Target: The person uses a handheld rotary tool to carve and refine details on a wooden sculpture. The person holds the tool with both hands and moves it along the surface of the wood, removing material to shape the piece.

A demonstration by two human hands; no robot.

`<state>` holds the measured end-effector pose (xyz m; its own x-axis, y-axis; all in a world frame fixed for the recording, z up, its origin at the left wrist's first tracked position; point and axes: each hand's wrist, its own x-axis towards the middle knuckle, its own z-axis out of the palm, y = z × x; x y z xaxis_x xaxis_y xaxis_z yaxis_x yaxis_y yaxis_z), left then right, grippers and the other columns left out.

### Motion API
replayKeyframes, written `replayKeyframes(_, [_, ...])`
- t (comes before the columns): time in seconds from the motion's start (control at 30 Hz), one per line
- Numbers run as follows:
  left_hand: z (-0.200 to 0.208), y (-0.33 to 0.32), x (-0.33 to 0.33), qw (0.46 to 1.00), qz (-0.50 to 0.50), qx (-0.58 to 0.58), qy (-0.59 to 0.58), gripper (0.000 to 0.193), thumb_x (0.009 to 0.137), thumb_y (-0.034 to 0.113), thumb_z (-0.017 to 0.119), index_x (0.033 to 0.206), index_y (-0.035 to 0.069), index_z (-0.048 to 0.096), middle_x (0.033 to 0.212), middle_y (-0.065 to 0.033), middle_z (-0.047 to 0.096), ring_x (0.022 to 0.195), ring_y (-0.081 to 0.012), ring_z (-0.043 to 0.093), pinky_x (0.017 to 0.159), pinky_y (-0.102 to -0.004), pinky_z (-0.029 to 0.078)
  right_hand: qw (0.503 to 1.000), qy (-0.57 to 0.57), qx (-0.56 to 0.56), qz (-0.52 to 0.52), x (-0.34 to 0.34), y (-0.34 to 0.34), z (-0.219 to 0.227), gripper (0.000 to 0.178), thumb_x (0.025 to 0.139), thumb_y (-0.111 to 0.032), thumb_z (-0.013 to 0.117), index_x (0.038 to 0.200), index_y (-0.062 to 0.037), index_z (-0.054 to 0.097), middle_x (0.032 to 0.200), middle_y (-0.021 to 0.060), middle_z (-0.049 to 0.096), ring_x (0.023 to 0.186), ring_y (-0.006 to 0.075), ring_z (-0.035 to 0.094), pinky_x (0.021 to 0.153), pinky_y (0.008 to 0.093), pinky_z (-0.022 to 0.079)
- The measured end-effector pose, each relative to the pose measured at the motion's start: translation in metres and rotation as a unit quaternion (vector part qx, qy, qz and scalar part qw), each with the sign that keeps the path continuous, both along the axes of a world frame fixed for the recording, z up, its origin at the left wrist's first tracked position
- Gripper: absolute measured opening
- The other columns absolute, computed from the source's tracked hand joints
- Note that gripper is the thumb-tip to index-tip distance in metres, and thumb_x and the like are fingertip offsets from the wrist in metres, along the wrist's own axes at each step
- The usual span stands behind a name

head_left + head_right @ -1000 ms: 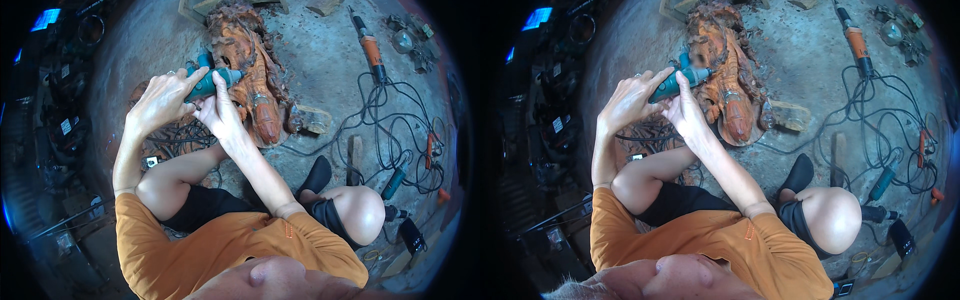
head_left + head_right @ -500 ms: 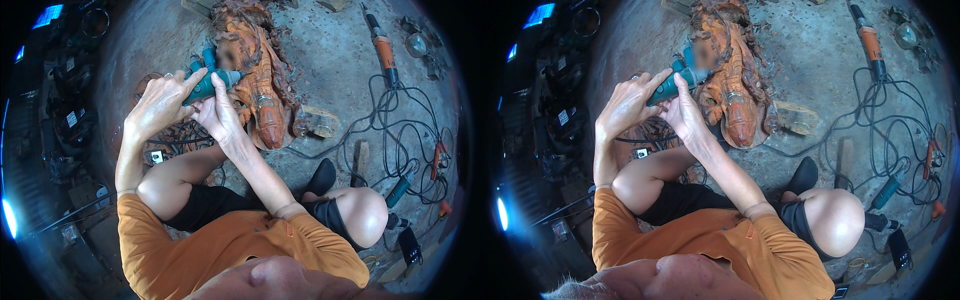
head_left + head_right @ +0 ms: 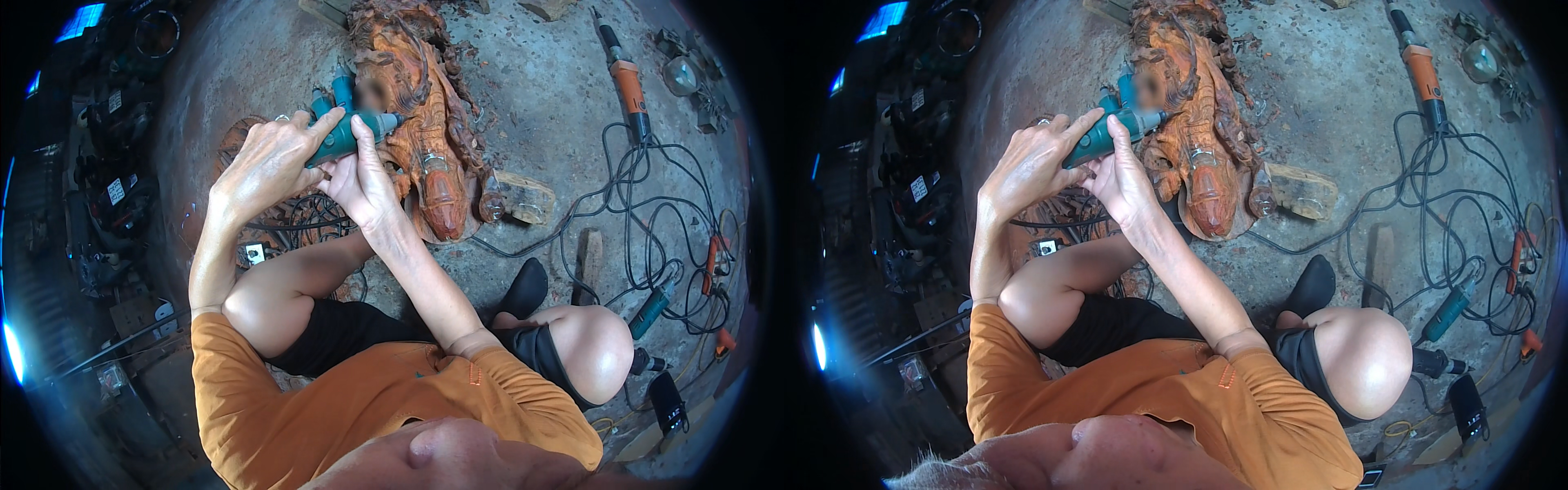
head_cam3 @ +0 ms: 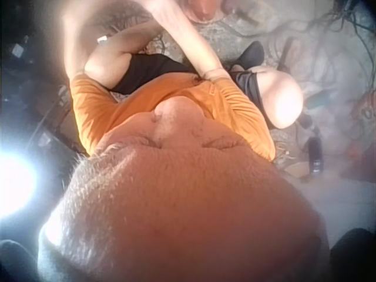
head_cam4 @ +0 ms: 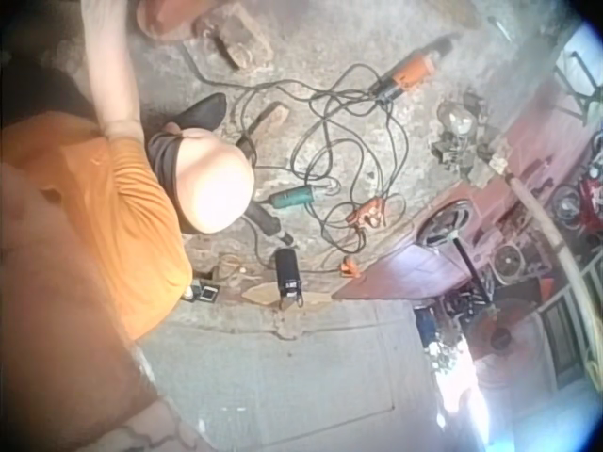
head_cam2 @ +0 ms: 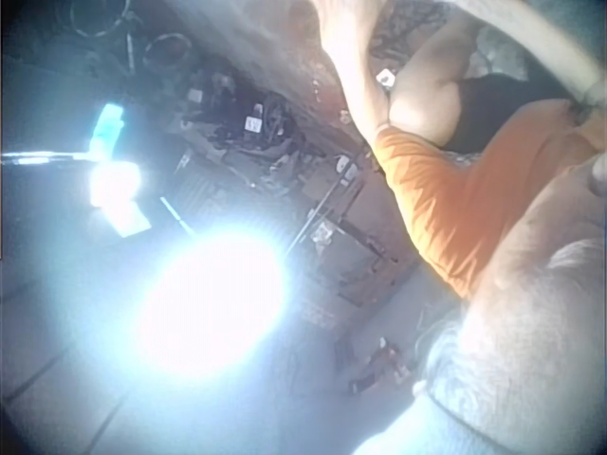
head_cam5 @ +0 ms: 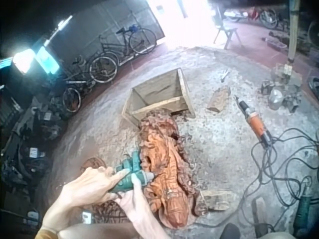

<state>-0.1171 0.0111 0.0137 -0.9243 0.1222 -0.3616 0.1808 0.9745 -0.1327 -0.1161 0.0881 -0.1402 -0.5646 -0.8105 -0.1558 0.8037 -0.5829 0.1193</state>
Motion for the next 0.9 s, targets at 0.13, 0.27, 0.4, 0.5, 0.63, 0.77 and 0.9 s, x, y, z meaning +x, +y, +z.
replayKeyframes(0.13, [0.001, 0.002, -0.001, 1.0, 0.006, -0.004, -0.007, 0.076, 0.072, 0.016, 0.079, 0.141, 0.005, 0.05, 0.091, -0.022, 0.065, 0.081, -0.0368, 0.068, 0.069, -0.044, 0.055, 1.0, -0.001, 0.002, 0.0, 0.001, 0.0, 0.0, 0.075, 0.09, -0.065, 0.061, 0.139, -0.0121, 0.043, 0.126, 0.0045, 0.055, 0.121, 0.0177, 0.05, 0.098, 0.0456, 0.046])
replayKeyframes(0.27, [0.001, 0.002, 0.0, 1.0, 0.003, -0.001, -0.006, 0.076, 0.071, 0.015, 0.079, 0.14, 0.005, 0.05, 0.09, -0.0222, 0.065, 0.081, -0.0372, 0.068, 0.068, -0.044, 0.055, 1.0, -0.006, 0.001, 0.0, 0.001, 0.003, 0.003, 0.073, 0.09, -0.065, 0.06, 0.139, -0.0123, 0.043, 0.126, 0.0042, 0.056, 0.119, 0.0173, 0.051, 0.096, 0.045, 0.047])
replayKeyframes(0.4, [0.0, 0.003, -0.001, 0.999, 0.032, -0.008, -0.021, 0.086, 0.067, 0.016, 0.081, 0.146, 0.012, 0.048, 0.093, -0.0198, 0.065, 0.084, -0.0378, 0.066, 0.075, -0.0449, 0.053, 1.0, -0.015, -0.004, -0.003, 0.001, 0.003, 0.002, 0.07, 0.092, -0.062, 0.059, 0.14, -0.0132, 0.044, 0.127, 0.0051, 0.056, 0.118, 0.0187, 0.053, 0.095, 0.0471, 0.048])
replayKeyframes(0.5, [0.001, 0.003, -0.001, 0.999, 0.035, -0.005, -0.025, 0.085, 0.067, 0.016, 0.08, 0.146, 0.012, 0.048, 0.093, -0.02, 0.064, 0.084, -0.0377, 0.066, 0.076, -0.045, 0.053, 1.0, -0.022, -0.014, -0.005, 0.002, 0.001, -0.004, 0.065, 0.096, -0.057, 0.057, 0.143, -0.0143, 0.044, 0.133, 0.0074, 0.056, 0.121, 0.0223, 0.054, 0.097, 0.0521, 0.049])
replayKeyframes(0.63, [0.001, 0.002, -0.001, 0.999, 0.036, 0.0, -0.03, 0.085, 0.068, 0.015, 0.08, 0.146, 0.011, 0.047, 0.094, -0.0198, 0.064, 0.084, -0.0375, 0.066, 0.076, -0.045, 0.052, 1.0, -0.028, -0.01, -0.004, 0.002, 0.003, -0.003, 0.064, 0.096, -0.057, 0.057, 0.142, -0.0141, 0.044, 0.132, 0.0071, 0.056, 0.12, 0.0219, 0.054, 0.097, 0.052, 0.05])
replayKeyframes(0.77, [0.001, 0.002, 0.001, 0.999, 0.027, 0.002, -0.023, 0.084, 0.068, 0.015, 0.08, 0.145, 0.011, 0.048, 0.095, -0.0194, 0.065, 0.085, -0.0372, 0.066, 0.077, -0.0447, 0.053, 0.999, -0.03, -0.012, -0.014, 0.003, 0.006, 0.002, 0.063, 0.097, -0.056, 0.056, 0.142, -0.0139, 0.044, 0.132, 0.0066, 0.056, 0.119, 0.0215, 0.054, 0.097, 0.0516, 0.05])
replayKeyframes(0.9, [0.003, 0.004, 0.0, 0.998, 0.048, 0.0, -0.035, 0.084, 0.067, 0.016, 0.081, 0.145, 0.012, 0.049, 0.094, -0.0192, 0.065, 0.084, -0.0371, 0.066, 0.076, -0.0446, 0.052, 1.0, 0.002, 0.002, -0.008, 0.003, 0.008, 0.007, 0.073, 0.09, -0.065, 0.06, 0.139, -0.0129, 0.043, 0.126, 0.0041, 0.055, 0.121, 0.018, 0.051, 0.096, 0.0441, 0.048])
